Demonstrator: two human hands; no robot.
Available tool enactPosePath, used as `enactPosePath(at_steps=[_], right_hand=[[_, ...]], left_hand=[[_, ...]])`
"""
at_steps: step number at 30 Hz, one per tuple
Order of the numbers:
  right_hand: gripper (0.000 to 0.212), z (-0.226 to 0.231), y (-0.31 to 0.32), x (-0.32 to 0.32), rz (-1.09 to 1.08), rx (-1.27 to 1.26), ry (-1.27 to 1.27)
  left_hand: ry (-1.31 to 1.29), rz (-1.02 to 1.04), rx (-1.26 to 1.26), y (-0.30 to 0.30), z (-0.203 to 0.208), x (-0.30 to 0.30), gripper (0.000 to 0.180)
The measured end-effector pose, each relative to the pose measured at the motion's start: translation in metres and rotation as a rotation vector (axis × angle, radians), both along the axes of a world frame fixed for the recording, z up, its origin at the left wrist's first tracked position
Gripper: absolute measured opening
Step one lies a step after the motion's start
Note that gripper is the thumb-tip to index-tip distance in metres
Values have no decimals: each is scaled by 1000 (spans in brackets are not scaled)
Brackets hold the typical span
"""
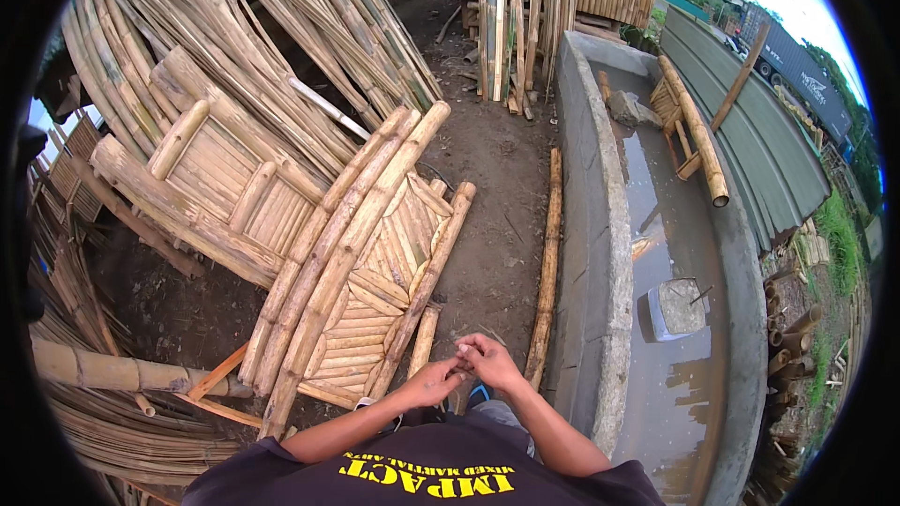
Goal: The person repeatedly picks up long bamboo poles from a stack, carries them across the workshop, and drops them onto a pile. The person then squats and uses a hand saw to cut a short bamboo segment.
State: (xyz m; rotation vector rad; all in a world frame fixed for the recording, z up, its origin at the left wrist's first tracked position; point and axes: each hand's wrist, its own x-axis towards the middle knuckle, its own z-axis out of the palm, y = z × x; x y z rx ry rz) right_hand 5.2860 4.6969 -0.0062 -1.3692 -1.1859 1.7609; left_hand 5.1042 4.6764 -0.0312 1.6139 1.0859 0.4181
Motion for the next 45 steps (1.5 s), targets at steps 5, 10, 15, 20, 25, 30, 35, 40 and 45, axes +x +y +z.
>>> enactPosePath(at_steps=[5,10,15,20,25,30,35,40,45], right_hand=[[23,41,227,31,161,69,5],[24,28,447,40,244,91,84],[22,53,646,48,257,31,31],[24,93,837,73,221,29,164],[24,83,1045,83,313,26,268],[22,101,1250,73,532,49,127],[24,137,1407,46,778,74,107],[25,122,1511,0,895,108,126],[24,103,1616,-51,885,93,104]], left_hand=[[-179,231,-123,196,11,28,31],[-324,462,-97,409,-15,45,30],[-59,473,-28,621,21,65,26],[-68,432,85,805,87,84,25],[46,533,119,998,90,98,24],[42,841,238,1166,104,126,26],[-50,962,103,1283,125,130,35],[-200,1121,102,1390,94,102,34],[-159,1152,168,1499,67,53,30]])
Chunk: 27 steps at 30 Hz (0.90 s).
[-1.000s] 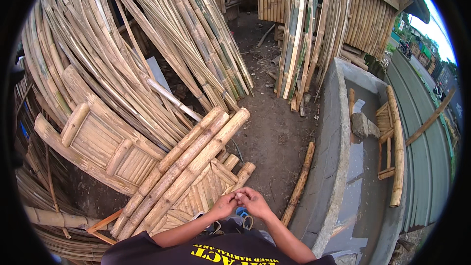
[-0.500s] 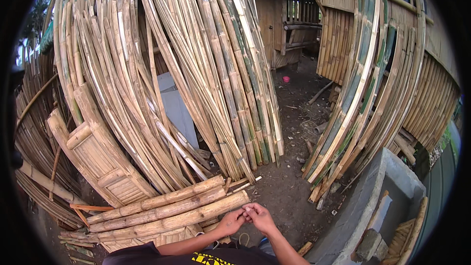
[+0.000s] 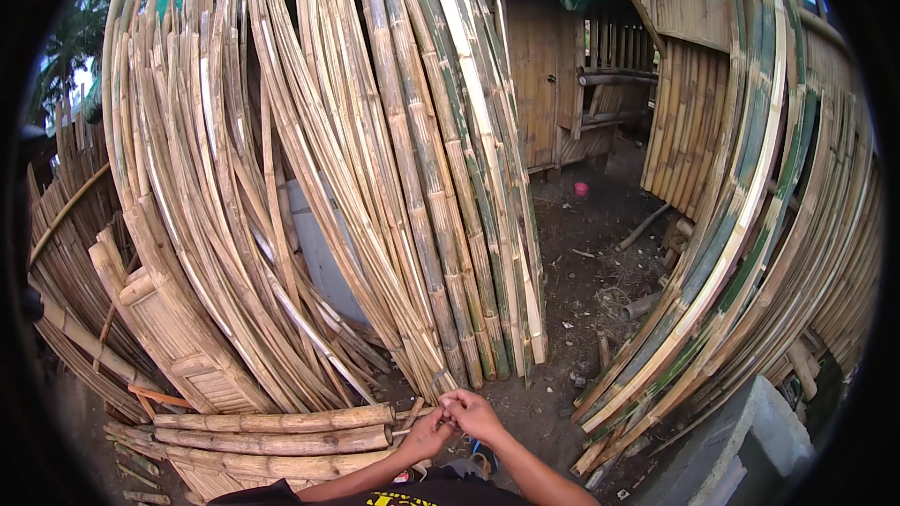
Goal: The person repeatedly picks up long bamboo poles from a stack, carries them across the workshop, and drops them onto a pile. The person then squats and uses a hand saw to cut a short bamboo segment.
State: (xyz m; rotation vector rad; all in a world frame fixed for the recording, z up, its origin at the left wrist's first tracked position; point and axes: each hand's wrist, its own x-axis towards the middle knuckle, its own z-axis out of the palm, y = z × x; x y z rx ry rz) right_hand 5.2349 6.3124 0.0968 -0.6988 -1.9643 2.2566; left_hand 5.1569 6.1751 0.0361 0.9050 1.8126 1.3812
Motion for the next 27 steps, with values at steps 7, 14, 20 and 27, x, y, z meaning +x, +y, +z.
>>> enactPosePath(at_steps=[7,14,20,27], right_hand=[[20,-24,144,-81,2,207,-47],[23,-53,229,-169,22,118,-28],[30,-48,283,-286,142,124,65],[54,-68,380,-463,41,406,160]], left_hand=[[24,-47,-8,142,2,-74,32],[-272,151,124,220,-6,-137,35],[-182,428,152,284,-28,-238,35],[52,701,112,397,-45,-395,54]])
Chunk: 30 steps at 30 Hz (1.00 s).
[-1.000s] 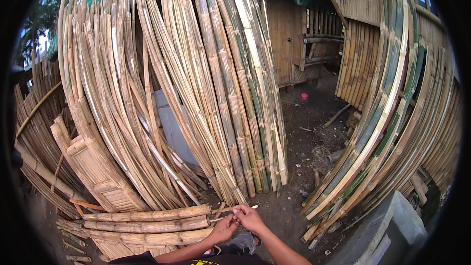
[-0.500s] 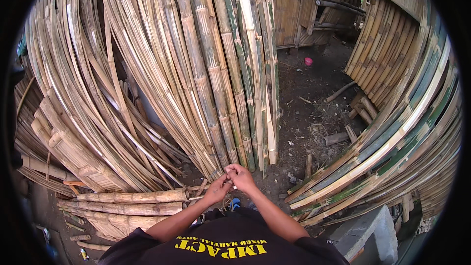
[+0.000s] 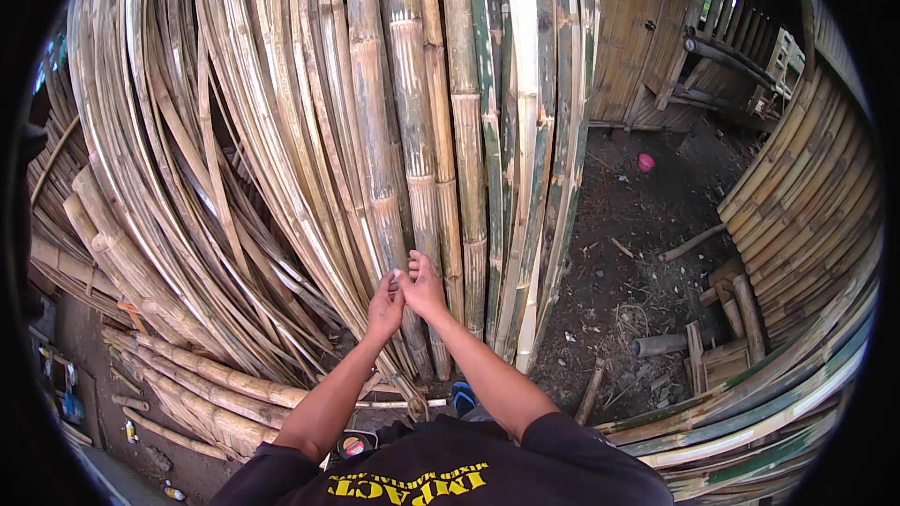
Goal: The person repeatedly picks up long bamboo poles from a stack, carries them across the workshop, and drops them onto a pile. The person then squats and uses a hand saw to cut a short bamboo segment.
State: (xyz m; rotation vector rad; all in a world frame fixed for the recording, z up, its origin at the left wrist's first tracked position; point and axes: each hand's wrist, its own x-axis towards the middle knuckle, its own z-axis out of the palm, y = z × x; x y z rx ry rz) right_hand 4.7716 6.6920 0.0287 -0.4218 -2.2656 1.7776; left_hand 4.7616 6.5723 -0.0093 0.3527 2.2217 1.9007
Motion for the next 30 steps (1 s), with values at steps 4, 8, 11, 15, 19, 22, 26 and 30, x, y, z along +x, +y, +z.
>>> enactPosePath(at_steps=[4,8,11,15,19,22,26,30], right_hand=[[72,11,54,-100,-112,102,43],[85,23,77,-168,-172,121,98],[91,31,82,-187,-188,168,99],[99,39,79,-196,-215,145,-26],[95,43,79,-202,-339,190,-56],[88,44,86,-202,-343,305,-2],[91,42,98,-195,-297,333,3],[93,44,106,-171,-171,317,-22]], left_hand=[[208,246,-198,50,36,-82,70],[360,467,-326,80,67,-153,82],[381,526,-298,94,71,-185,89],[268,580,-379,98,66,-204,97],[259,586,-436,95,67,-213,96],[255,576,-474,92,77,-210,93],[200,536,-564,83,95,-191,91],[234,445,-589,64,104,-158,90]])
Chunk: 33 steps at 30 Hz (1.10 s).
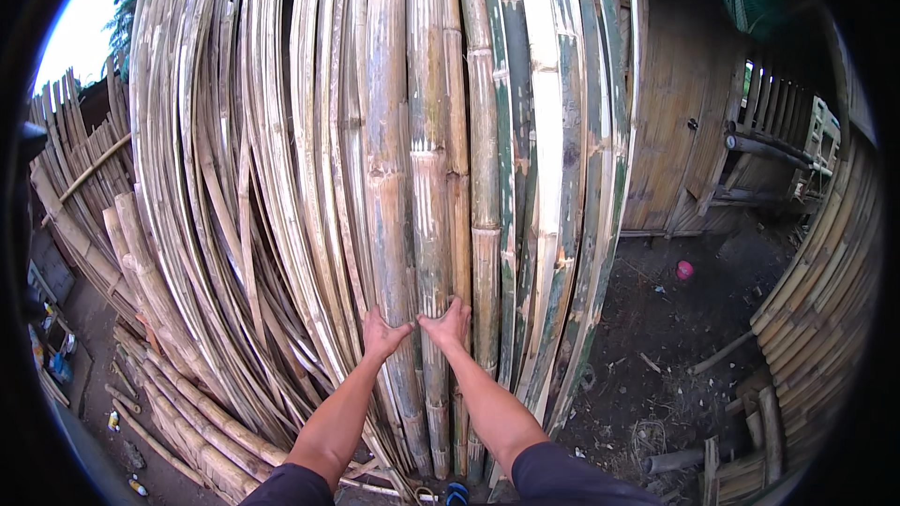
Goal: The person repeatedly picks up long bamboo poles from a stack, carries them across the workshop, and drops them onto a pile. The person then squats and uses a hand saw to cut a short bamboo segment.
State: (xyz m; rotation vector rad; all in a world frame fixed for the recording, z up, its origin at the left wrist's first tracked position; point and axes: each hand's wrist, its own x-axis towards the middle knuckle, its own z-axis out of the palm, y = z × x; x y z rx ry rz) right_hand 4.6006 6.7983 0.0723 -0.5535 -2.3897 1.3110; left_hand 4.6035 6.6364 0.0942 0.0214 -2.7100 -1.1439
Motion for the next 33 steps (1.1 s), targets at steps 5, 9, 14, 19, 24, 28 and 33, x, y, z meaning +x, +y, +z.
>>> enactPosePath(at_steps=[5,9,14,19,24,28,33], right_hand=[[100,3,0,53,259,-288,173],[96,11,-21,109,281,-343,257],[97,50,-65,189,163,-270,357],[92,103,-105,247,-107,-148,499],[75,137,-109,307,71,-434,602],[70,149,-102,346,-120,-297,624],[61,160,-81,382,-265,-241,628]], left_hand=[[86,-200,371,-28,-18,49,88],[75,-249,610,-41,-30,88,86],[122,-310,507,-62,9,142,94],[131,-522,509,-94,76,188,93],[35,-746,494,-101,128,237,87],[86,-803,438,-84,144,266,81],[62,-934,498,-46,158,284,81]])
